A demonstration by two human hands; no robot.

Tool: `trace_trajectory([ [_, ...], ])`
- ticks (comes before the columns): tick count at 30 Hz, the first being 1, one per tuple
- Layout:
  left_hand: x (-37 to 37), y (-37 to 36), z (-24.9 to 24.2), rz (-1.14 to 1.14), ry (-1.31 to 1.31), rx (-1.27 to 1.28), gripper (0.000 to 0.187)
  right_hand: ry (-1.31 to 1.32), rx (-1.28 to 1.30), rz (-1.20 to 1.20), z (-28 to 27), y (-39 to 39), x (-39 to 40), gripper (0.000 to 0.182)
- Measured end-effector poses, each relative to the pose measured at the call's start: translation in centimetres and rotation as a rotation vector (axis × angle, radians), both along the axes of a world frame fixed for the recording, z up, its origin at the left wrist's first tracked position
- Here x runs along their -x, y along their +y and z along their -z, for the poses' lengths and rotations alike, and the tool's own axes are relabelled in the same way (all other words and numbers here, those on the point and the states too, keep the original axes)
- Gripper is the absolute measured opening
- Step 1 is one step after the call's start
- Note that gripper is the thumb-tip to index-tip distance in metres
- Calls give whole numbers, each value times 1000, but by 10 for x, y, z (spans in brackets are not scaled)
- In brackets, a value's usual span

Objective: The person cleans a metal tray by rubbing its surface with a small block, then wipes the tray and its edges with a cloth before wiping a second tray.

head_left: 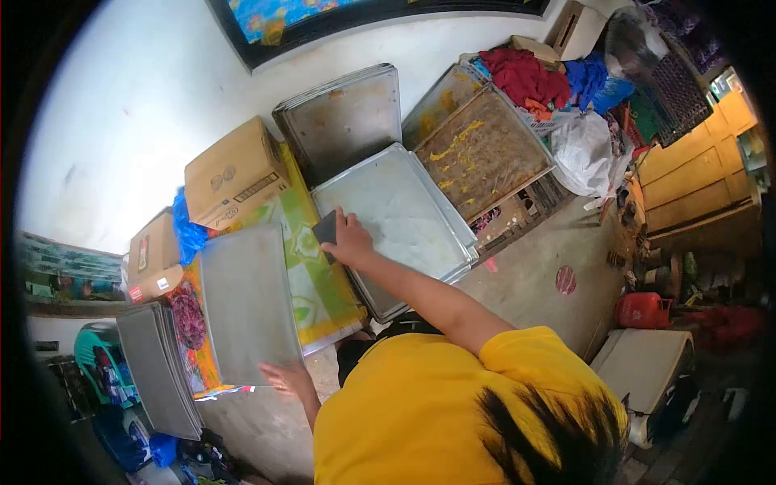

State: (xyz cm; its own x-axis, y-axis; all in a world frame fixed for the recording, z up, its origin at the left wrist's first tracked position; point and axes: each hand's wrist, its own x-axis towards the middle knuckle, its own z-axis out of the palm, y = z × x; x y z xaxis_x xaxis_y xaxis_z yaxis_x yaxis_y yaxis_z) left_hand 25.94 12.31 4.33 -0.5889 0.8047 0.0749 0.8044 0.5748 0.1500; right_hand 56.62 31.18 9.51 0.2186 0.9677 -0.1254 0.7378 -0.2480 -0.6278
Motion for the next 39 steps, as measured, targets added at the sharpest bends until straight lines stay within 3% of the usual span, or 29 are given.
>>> trace_trajectory([
  [1, -17, 14, -17, 73, 22, -3, 92, -3, 19, 5, -3, 1, -1, 102],
  [4, -26, 47, -9, 382, -83, -4, 86, -4, 79, 0, -9, 4, -5, 102],
  [10, -61, 93, 14, 666, -142, 7, 71, 58, 154, -18, -1, 13, -16, 100],
  [12, -74, 104, 2, 717, -195, 125, 69, 82, 178, -11, -2, 11, -19, 101],
  [19, -94, 118, -1, 838, -269, 284, 71, 83, 205, -22, 16, 10, -27, 99],
  [22, -100, 116, -1, 822, -207, 156, 72, 112, 209, -34, 17, 11, -28, 99],
  [28, -94, 131, 6, 744, -216, 162, 76, 99, 221, -75, 9, 18, -24, 99],
  [39, -140, 159, -33, 896, -292, 83, 81, 117, 202, -29, -7, 13, -36, 97],
])
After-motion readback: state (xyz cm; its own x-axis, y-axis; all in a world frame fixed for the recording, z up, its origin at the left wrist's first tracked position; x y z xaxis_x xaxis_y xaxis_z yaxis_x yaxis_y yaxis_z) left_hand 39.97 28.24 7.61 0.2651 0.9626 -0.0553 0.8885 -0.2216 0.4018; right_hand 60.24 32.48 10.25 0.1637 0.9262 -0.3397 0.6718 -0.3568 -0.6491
